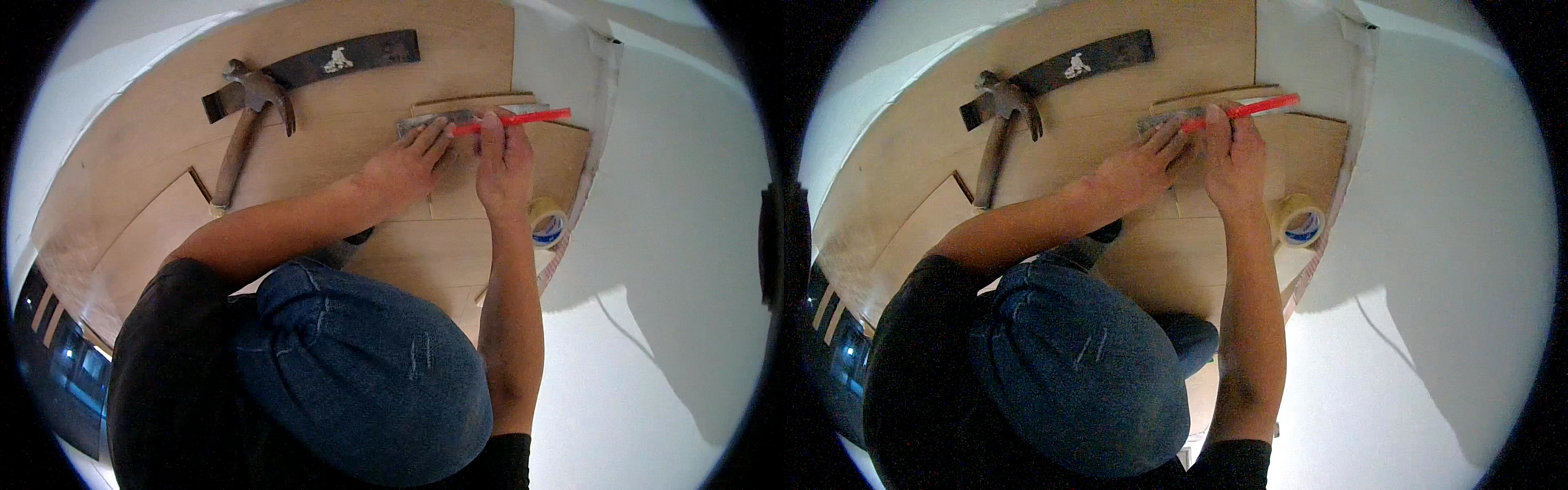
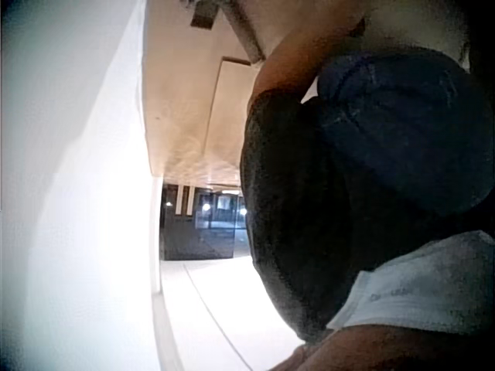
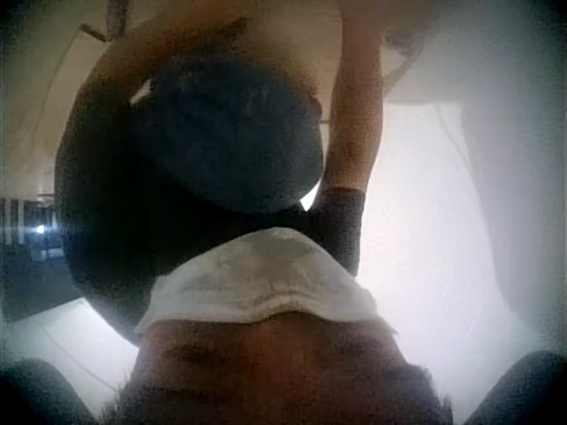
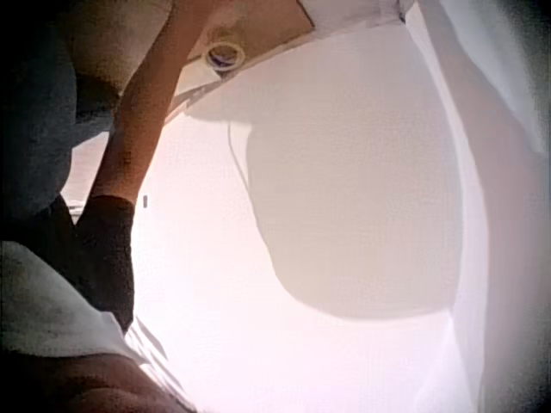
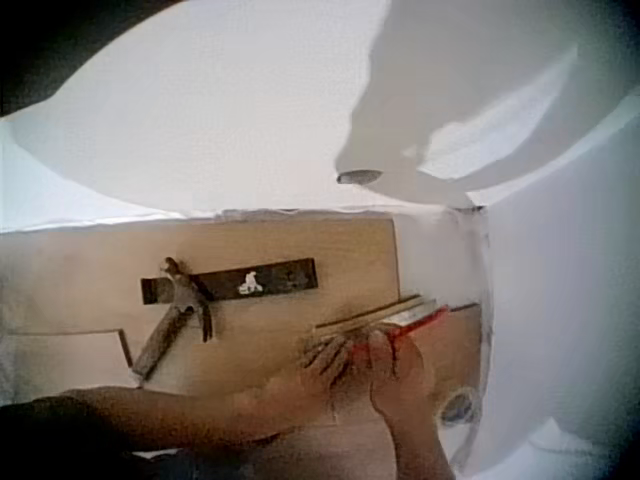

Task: The person positions wooden floor planks against a wall and uses a pull bar and a hammer to fit them together before marking a small wood piece with a pencil and square.

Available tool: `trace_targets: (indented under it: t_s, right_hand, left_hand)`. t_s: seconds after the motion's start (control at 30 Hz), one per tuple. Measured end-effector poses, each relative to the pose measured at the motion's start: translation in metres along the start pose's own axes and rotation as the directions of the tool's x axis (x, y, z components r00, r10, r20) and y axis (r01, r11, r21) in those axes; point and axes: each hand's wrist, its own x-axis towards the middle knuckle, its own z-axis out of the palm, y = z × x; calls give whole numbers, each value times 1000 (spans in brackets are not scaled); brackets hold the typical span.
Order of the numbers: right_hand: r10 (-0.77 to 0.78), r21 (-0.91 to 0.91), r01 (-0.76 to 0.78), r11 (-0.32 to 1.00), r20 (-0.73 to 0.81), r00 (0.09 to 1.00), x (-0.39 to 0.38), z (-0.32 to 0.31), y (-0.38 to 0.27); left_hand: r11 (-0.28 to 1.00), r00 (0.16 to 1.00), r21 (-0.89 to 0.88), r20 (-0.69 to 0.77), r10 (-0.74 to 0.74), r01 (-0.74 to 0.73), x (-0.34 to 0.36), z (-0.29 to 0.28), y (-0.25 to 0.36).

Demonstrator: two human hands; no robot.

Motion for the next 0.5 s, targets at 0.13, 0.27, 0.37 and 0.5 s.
trace_targets:
  t_s: [0.13, 0.27, 0.37, 0.5]
  right_hand:
    - [10, 32, -14, 999, 120, 993, 23, 26, 11]
    - [56, 53, -66, 996, 165, 985, 24, 30, 21]
    - [61, 3, -63, 998, 173, 983, 26, 27, 21]
    - [7, -69, 6, 998, 186, 983, 26, 31, 20]
  left_hand:
    - [999, 999, 30, -42, -11, 13, -1, 3, -2]
    - [993, 999, 114, -52, 16, -10, -2, 4, -2]
    - [998, 997, 65, -82, 15, -10, -1, 2, -2]
    - [998, 1000, 58, -13, 17, -16, 0, -1, -1]
